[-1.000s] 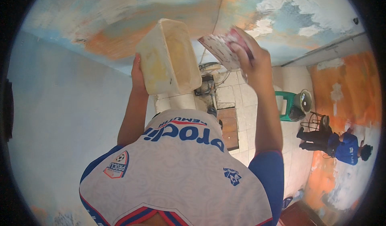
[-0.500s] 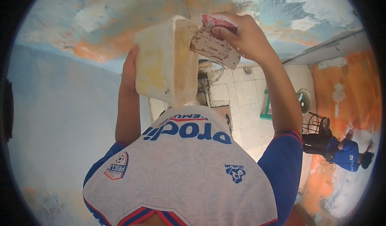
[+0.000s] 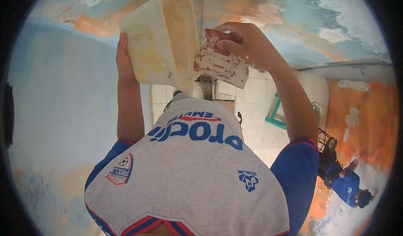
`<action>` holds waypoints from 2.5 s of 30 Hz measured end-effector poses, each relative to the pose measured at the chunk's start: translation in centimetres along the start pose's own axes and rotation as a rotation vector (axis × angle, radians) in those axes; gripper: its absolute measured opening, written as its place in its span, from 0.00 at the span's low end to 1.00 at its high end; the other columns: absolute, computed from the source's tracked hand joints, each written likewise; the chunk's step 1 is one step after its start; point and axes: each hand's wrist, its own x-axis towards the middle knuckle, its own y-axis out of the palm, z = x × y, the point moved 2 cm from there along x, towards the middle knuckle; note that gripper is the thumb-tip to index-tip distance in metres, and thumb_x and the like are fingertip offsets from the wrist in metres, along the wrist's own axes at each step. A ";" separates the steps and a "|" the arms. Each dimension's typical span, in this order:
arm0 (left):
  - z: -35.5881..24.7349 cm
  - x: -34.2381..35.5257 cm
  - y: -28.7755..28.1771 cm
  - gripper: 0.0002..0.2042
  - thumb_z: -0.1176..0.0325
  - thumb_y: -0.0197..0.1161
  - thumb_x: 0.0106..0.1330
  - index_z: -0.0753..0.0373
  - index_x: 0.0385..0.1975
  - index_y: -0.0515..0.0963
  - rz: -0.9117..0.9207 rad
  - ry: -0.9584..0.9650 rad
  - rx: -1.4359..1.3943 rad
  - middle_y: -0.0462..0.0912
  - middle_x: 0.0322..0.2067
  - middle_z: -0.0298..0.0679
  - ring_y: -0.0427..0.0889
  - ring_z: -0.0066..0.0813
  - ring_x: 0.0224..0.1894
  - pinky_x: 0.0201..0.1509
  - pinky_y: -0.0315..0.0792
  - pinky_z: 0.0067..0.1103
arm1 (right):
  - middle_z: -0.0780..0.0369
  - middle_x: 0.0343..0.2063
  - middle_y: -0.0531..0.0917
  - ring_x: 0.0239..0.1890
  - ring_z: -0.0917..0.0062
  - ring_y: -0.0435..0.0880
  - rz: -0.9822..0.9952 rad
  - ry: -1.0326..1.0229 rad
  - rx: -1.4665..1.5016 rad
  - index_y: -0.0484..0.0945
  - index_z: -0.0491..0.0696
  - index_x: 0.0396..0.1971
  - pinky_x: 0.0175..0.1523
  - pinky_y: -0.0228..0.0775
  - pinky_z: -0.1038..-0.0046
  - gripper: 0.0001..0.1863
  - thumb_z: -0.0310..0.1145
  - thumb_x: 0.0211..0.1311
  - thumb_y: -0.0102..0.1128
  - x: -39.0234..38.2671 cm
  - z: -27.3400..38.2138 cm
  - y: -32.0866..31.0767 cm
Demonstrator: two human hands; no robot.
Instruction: The person applies white plaster to a damaged wall using a red hand spreader. They scoop plaster from a small white container and smooth it over several areas of the wall, working around an electrical cord and various patches of old paint.
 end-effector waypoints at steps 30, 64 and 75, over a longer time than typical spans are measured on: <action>3.7 3.1 -2.2 0.20 0.56 0.44 0.79 0.61 0.63 0.63 -0.081 0.026 0.158 0.75 0.56 0.43 0.78 0.33 0.56 0.58 0.76 0.30 | 0.59 0.36 0.86 0.39 0.78 0.85 0.231 0.286 0.597 0.82 0.37 0.45 0.44 0.77 0.77 0.16 0.31 0.61 0.69 3.2 -8.1 2.7; 8.3 -2.3 -2.5 0.30 0.48 0.47 0.77 0.62 0.69 0.54 -0.468 0.188 0.357 0.65 0.63 0.46 0.70 0.42 0.64 0.63 0.73 0.38 | 0.64 0.53 0.81 0.52 0.76 0.82 -0.325 0.003 1.665 0.70 0.48 0.61 0.55 0.77 0.70 0.22 0.30 0.70 0.60 -3.6 -8.6 7.7; 10.2 -3.9 -11.9 0.26 0.52 0.45 0.78 0.58 0.68 0.54 -0.338 0.000 -0.005 0.66 0.63 0.44 0.71 0.43 0.64 0.63 0.73 0.40 | 0.60 0.52 0.78 0.54 0.72 0.80 -0.713 -0.129 1.224 0.67 0.46 0.61 0.55 0.76 0.69 0.23 0.23 0.67 0.57 -2.5 -9.4 5.8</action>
